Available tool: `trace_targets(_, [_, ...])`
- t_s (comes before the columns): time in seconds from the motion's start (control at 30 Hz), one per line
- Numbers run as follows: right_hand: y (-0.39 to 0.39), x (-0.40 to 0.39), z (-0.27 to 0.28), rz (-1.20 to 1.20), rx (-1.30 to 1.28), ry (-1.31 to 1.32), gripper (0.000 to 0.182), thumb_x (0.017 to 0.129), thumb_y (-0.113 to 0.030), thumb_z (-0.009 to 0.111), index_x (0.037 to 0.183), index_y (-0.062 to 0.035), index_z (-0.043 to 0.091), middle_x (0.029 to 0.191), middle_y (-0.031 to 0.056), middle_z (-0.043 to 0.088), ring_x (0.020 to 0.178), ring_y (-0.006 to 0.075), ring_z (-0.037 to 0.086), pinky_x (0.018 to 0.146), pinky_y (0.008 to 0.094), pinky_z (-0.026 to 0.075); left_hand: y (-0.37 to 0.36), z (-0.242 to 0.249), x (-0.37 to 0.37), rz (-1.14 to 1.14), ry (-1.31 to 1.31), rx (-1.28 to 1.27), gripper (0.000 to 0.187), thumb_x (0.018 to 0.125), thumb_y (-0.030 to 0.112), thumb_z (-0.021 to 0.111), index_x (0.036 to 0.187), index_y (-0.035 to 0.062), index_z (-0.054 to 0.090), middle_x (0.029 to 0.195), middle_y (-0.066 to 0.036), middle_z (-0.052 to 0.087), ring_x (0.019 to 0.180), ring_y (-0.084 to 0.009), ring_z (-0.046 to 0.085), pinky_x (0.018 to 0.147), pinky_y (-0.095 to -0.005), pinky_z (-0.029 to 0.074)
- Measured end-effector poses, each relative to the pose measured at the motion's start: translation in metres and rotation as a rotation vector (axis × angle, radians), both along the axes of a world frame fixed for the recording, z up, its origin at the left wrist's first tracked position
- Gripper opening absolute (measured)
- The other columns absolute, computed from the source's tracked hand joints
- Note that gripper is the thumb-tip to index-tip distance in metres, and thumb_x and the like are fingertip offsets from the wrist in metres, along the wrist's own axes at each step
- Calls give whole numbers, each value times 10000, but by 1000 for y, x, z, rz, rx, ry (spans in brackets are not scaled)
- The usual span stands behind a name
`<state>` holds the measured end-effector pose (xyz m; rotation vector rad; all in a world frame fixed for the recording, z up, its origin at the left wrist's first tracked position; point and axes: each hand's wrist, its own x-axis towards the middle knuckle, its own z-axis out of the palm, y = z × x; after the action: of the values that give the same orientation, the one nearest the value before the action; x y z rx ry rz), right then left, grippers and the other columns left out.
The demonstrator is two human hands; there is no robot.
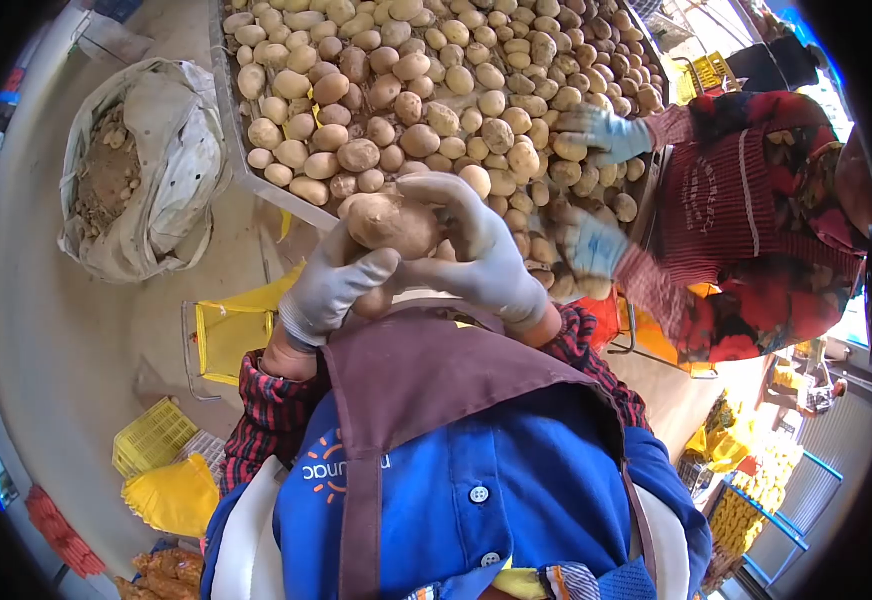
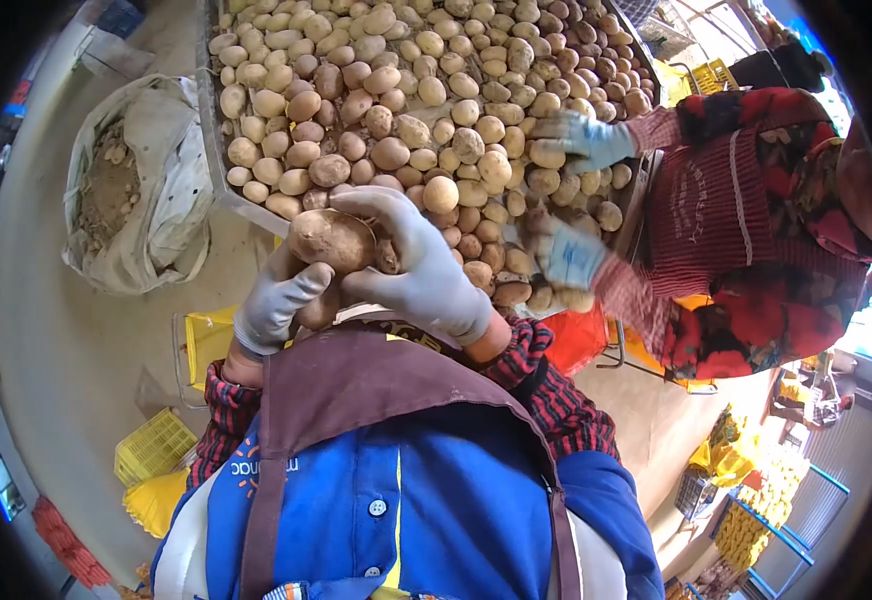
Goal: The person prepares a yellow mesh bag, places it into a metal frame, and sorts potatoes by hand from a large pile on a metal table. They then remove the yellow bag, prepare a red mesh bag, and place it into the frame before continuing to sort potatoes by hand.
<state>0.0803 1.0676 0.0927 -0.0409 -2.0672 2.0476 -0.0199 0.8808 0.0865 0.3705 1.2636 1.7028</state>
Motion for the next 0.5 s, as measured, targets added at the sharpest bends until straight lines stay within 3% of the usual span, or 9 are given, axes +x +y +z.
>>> trace_targets(0.03, [1,4,7,60,-308,-57,653,816,-41,755,1419,-14,505,1384,87,553,1331,205,511,1131,348,411,-1,1,1,7,15,6,588,966,140,717,1477,14,455,1363,-83,590,1252,-174,557,1077,-341,452])
trace_targets(0.07, [1,4,7,60,-306,-54,653,816,-41,755,1419,-14,505,1384,87,553,1331,205,511,1131,348,411,-2,0,2,6,18,9,588,966,140,717,1477,14,455,1363,-83,590,1252,-174,557,1077,-341,452])
trace_targets(0.13, [-1,5,6,120,-703,-116,639,853,-68,729,1438,-3,480,1393,78,541,1312,179,520,1104,336,435,-4,0,3,-13,200,-42,598,966,126,710,1489,23,441,1368,-77,585,1257,-166,550,1075,-332,446])
trace_targets(0.4, [-17,-3,9,85,-574,-117,561,865,-130,725,1379,-1,541,1329,79,571,1229,162,566,1064,324,463,-6,11,14,58,141,-6,621,951,81,717,1495,33,420,1361,-68,585,1242,-170,562,1047,-326,474])
trace_targets(0.5, [-21,-8,11,-1,-401,-161,438,854,-156,755,1233,7,606,1159,76,648,1097,145,610,981,311,499,0,15,9,-40,242,-66,562,943,130,750,1430,43,484,1309,-89,615,1184,-190,613,1012,-340,523])
